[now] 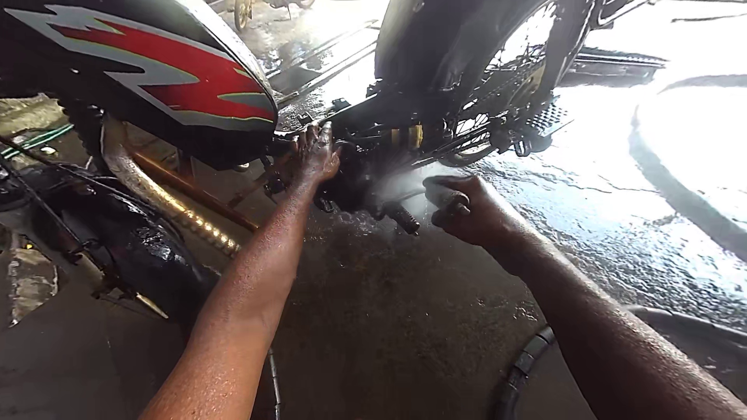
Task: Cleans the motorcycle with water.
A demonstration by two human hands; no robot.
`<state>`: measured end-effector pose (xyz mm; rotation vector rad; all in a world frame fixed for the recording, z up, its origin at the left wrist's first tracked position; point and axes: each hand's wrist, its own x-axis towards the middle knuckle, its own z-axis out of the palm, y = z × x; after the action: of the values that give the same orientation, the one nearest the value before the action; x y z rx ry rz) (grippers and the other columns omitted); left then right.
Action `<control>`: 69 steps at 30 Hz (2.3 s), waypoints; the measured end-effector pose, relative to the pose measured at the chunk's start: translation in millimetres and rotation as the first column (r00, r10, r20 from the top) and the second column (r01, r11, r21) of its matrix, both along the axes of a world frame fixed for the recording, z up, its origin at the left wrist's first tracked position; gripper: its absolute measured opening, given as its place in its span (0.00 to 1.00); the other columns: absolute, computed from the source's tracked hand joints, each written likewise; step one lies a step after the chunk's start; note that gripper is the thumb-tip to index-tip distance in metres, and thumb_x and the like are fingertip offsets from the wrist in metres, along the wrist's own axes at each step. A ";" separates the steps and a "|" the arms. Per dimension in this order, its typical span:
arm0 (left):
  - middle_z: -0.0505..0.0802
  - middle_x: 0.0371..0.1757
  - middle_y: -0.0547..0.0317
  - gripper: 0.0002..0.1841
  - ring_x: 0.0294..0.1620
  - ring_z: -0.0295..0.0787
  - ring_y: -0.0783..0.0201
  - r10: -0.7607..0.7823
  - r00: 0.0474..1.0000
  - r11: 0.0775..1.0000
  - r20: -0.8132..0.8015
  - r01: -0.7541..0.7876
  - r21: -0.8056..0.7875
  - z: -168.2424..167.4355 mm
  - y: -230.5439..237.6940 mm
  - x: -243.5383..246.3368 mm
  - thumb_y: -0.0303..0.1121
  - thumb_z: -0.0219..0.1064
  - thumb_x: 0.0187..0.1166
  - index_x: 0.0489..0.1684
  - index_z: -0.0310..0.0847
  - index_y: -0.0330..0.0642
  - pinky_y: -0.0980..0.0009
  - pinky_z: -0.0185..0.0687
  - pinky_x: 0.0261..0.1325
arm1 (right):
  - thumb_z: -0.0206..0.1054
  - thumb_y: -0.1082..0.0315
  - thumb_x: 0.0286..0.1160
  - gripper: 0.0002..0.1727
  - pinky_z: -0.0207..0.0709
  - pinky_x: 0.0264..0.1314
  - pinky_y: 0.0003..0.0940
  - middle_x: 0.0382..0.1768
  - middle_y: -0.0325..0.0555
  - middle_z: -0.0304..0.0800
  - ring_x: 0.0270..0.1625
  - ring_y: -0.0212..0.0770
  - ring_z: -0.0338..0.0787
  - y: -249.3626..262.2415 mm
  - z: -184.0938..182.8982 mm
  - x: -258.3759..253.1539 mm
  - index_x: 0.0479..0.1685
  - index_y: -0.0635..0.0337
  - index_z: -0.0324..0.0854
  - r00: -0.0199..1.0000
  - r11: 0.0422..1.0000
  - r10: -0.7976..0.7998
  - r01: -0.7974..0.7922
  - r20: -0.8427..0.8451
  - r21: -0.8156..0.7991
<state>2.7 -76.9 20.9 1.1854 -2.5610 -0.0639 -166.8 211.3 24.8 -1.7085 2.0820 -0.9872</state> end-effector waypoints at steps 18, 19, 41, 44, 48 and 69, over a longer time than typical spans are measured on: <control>0.61 0.92 0.38 0.34 0.90 0.52 0.30 0.010 0.993 1.000 0.118 -0.010 0.000 13.0 -0.2 5.2 0.52 0.53 0.89 0.93 0.57 0.46 0.22 0.44 0.82 | 0.77 0.63 0.58 0.27 0.86 0.48 0.57 0.45 0.46 0.95 0.46 0.45 0.94 37.7 -66.3 -16.1 0.65 0.51 0.87 0.971 0.973 -0.032 0.084 0.235 -0.213; 0.61 0.92 0.38 0.34 0.91 0.52 0.30 0.014 0.993 1.000 0.119 -0.014 0.003 12.7 -1.1 5.4 0.51 0.53 0.89 0.93 0.56 0.46 0.22 0.43 0.81 | 0.77 0.62 0.58 0.27 0.86 0.49 0.60 0.46 0.46 0.95 0.48 0.47 0.94 34.9 -72.2 -20.6 0.64 0.50 0.87 0.971 0.982 -0.048 0.089 0.232 -0.167; 0.59 0.92 0.36 0.33 0.91 0.49 0.30 0.043 0.992 0.998 0.119 -0.048 0.038 17.6 -5.7 4.4 0.48 0.54 0.88 0.92 0.58 0.45 0.22 0.43 0.82 | 0.75 0.63 0.55 0.33 0.85 0.47 0.57 0.46 0.45 0.95 0.46 0.43 0.93 46.1 -88.6 -109.5 0.70 0.48 0.85 0.885 0.947 -0.126 0.241 0.448 -0.211; 0.60 0.92 0.37 0.34 0.92 0.49 0.32 0.050 0.992 0.997 0.117 -0.056 0.052 17.3 -9.2 4.9 0.47 0.55 0.88 0.93 0.57 0.45 0.24 0.43 0.83 | 0.75 0.61 0.53 0.35 0.83 0.47 0.61 0.49 0.44 0.94 0.49 0.46 0.93 59.1 -86.3 -111.8 0.72 0.45 0.84 0.889 0.944 -0.177 0.275 0.421 -0.184; 0.58 0.93 0.38 0.34 0.93 0.48 0.33 0.073 0.990 0.995 0.122 -0.080 0.056 18.3 -8.4 4.3 0.48 0.55 0.88 0.93 0.56 0.46 0.25 0.42 0.84 | 0.76 0.64 0.49 0.37 0.86 0.47 0.52 0.47 0.41 0.95 0.46 0.39 0.93 66.7 -82.8 -94.0 0.71 0.48 0.84 0.894 0.934 -0.066 0.211 0.442 -0.287; 0.58 0.93 0.37 0.35 0.93 0.47 0.33 0.070 0.987 0.992 0.145 -0.084 0.089 20.6 -10.8 1.2 0.47 0.56 0.88 0.93 0.55 0.44 0.26 0.43 0.85 | 0.75 0.63 0.54 0.36 0.85 0.48 0.59 0.47 0.44 0.95 0.48 0.45 0.94 41.9 -87.6 -42.2 0.74 0.47 0.83 0.897 0.953 0.116 0.021 0.426 -0.302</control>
<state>3.9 -87.7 41.4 1.3692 -2.6564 -0.0875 -208.9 253.2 -62.9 -1.4701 1.6529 -1.5727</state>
